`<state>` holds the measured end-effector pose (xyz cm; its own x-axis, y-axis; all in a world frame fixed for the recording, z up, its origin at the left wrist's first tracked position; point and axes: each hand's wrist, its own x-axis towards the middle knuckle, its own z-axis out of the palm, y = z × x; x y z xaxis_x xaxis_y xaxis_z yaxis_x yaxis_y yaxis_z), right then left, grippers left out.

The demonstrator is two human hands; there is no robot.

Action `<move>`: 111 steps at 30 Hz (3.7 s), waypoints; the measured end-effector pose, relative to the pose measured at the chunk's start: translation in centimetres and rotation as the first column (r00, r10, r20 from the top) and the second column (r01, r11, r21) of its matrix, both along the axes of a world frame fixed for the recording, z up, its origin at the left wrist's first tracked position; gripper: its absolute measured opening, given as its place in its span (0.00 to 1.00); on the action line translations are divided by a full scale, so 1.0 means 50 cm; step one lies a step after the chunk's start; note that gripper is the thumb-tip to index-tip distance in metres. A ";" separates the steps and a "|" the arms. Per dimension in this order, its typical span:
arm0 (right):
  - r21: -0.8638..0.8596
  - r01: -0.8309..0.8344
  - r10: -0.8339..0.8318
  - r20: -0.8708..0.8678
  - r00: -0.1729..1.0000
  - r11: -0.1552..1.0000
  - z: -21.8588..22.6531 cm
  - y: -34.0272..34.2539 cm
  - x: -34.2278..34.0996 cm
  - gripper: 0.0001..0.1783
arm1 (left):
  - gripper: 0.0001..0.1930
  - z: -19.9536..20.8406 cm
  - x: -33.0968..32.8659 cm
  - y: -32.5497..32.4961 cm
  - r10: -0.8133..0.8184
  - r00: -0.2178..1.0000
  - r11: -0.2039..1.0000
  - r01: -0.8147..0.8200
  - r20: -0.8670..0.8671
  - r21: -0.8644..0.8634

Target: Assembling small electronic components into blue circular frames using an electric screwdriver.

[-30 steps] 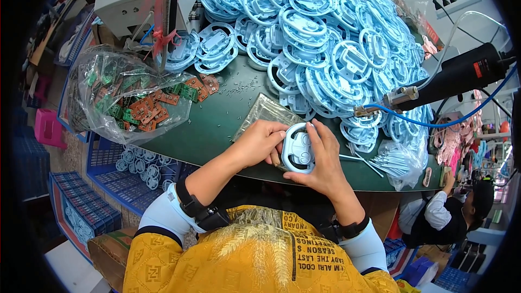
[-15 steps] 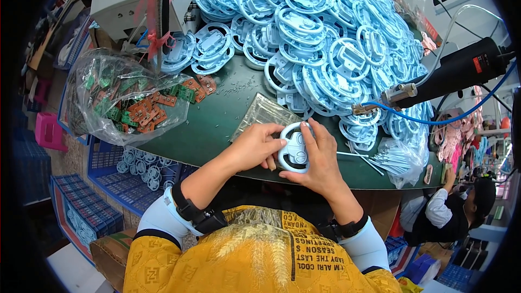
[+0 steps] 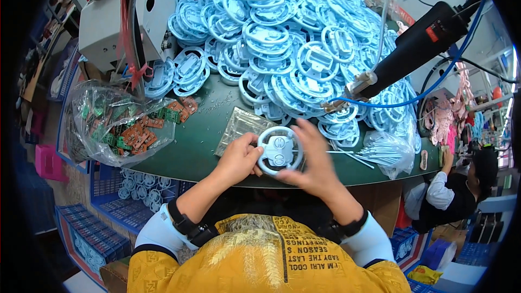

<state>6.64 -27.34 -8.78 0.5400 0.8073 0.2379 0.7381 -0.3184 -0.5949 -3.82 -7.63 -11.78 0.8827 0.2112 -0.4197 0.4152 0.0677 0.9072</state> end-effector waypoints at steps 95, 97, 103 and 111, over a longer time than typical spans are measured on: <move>0.676 0.273 -0.028 -0.350 0.936 0.684 0.315 0.142 0.082 0.15 | 0.32 0.068 0.063 -0.001 -0.607 0.792 0.226 0.250 -0.065 0.941; 0.716 0.230 0.030 -0.331 0.943 0.659 0.298 0.141 0.089 0.16 | 0.32 0.074 0.064 -0.001 -0.607 0.791 0.225 0.260 -0.074 0.939; 0.729 0.155 -0.020 -0.190 0.982 0.667 0.280 0.145 0.066 0.19 | 0.31 0.051 0.056 0.006 -0.624 0.781 0.249 0.167 0.027 0.954; 0.787 0.167 0.118 -0.291 0.949 0.594 0.304 0.136 0.089 0.17 | 0.34 0.067 0.074 -0.007 -0.576 0.757 0.108 0.444 -0.308 0.889</move>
